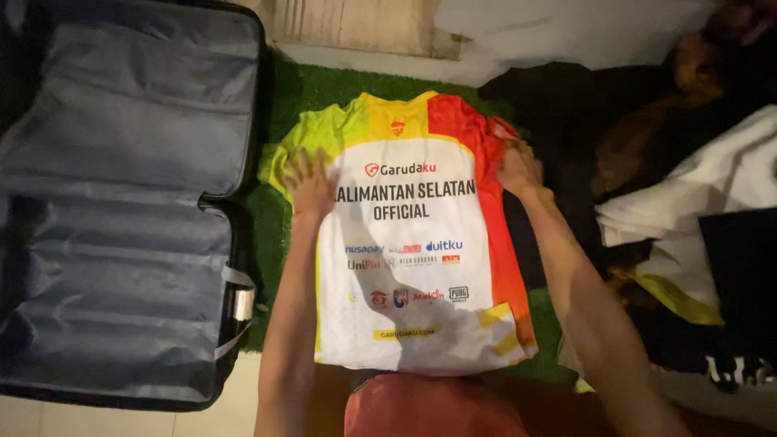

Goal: The person picks up a multi-colored shirt from a pile, lays it flat on a surface next to a suitcase, and folds it into a small rectangle before placing it inside the suitcase; they then pick up a black shirt, lay it flat, and begin folding it.

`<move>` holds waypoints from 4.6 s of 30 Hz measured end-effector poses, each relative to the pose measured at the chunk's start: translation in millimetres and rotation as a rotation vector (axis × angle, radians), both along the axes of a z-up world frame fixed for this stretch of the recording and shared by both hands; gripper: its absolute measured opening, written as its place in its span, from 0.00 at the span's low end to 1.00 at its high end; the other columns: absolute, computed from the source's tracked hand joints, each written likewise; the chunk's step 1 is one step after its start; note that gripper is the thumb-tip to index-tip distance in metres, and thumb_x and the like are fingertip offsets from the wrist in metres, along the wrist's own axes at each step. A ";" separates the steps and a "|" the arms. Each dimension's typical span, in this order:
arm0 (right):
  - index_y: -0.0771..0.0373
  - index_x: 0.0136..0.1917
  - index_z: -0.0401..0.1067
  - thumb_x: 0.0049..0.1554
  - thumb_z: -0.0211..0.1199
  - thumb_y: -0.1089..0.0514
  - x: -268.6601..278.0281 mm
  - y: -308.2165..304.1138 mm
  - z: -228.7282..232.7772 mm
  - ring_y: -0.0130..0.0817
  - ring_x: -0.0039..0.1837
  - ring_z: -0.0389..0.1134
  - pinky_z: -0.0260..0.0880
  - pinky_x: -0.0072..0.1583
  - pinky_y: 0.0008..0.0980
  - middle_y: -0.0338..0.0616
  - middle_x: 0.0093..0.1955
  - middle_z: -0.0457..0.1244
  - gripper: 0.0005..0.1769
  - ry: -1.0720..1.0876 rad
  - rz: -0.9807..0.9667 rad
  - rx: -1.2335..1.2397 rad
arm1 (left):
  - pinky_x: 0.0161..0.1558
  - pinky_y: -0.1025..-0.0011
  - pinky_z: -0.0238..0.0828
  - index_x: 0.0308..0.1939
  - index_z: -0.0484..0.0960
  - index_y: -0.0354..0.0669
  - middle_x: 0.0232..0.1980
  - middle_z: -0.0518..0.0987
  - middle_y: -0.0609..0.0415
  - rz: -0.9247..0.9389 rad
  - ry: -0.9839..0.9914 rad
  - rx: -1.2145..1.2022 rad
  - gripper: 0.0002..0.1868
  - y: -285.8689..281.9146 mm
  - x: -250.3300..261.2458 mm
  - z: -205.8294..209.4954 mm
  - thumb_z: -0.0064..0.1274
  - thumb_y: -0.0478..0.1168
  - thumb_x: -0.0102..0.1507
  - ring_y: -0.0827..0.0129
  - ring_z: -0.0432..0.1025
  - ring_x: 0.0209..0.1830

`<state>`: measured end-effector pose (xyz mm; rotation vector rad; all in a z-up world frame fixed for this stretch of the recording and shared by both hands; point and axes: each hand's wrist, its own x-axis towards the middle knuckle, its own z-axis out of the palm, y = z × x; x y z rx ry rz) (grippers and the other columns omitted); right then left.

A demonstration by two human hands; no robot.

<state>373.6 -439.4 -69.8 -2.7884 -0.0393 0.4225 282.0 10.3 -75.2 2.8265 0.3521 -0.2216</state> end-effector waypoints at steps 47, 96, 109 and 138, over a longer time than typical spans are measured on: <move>0.70 0.81 0.47 0.56 0.57 0.59 34.1 125.1 8.5 0.64 0.80 0.43 0.41 0.75 0.59 0.61 0.83 0.42 0.43 -0.295 0.284 0.098 | 0.73 0.27 0.27 0.81 0.44 0.46 0.84 0.41 0.45 -0.095 -0.066 0.060 0.46 -61.2 76.0 14.4 0.47 0.61 0.68 0.40 0.35 0.83; 0.62 0.41 0.67 0.49 0.65 0.76 -393.1 -72.7 62.6 0.28 0.57 0.71 0.69 0.57 0.29 0.40 0.50 0.71 0.13 0.177 0.084 0.916 | 0.56 0.72 0.67 0.71 0.57 0.39 0.54 0.78 0.45 0.779 -0.197 -1.124 0.42 -41.1 -452.4 -16.3 0.64 0.43 0.60 0.66 0.71 0.55; 0.63 0.40 0.68 0.48 0.69 0.72 -408.8 -125.6 84.2 0.30 0.54 0.70 0.70 0.59 0.34 0.38 0.46 0.70 0.11 0.502 0.103 0.663 | 0.34 0.72 0.75 0.51 0.81 0.34 0.41 0.84 0.50 0.641 0.308 -1.055 0.20 -21.1 -472.3 97.3 0.63 0.44 0.60 0.74 0.76 0.34; 0.68 0.59 0.71 0.60 0.65 0.64 -259.9 -62.9 61.5 0.32 0.48 0.73 0.73 0.50 0.32 0.46 0.49 0.70 0.14 -0.302 -0.191 0.708 | 0.54 0.55 0.70 0.64 0.74 0.35 0.58 0.77 0.37 0.358 -0.502 -0.237 0.24 -7.4 -306.8 45.5 0.59 0.43 0.68 0.45 0.73 0.54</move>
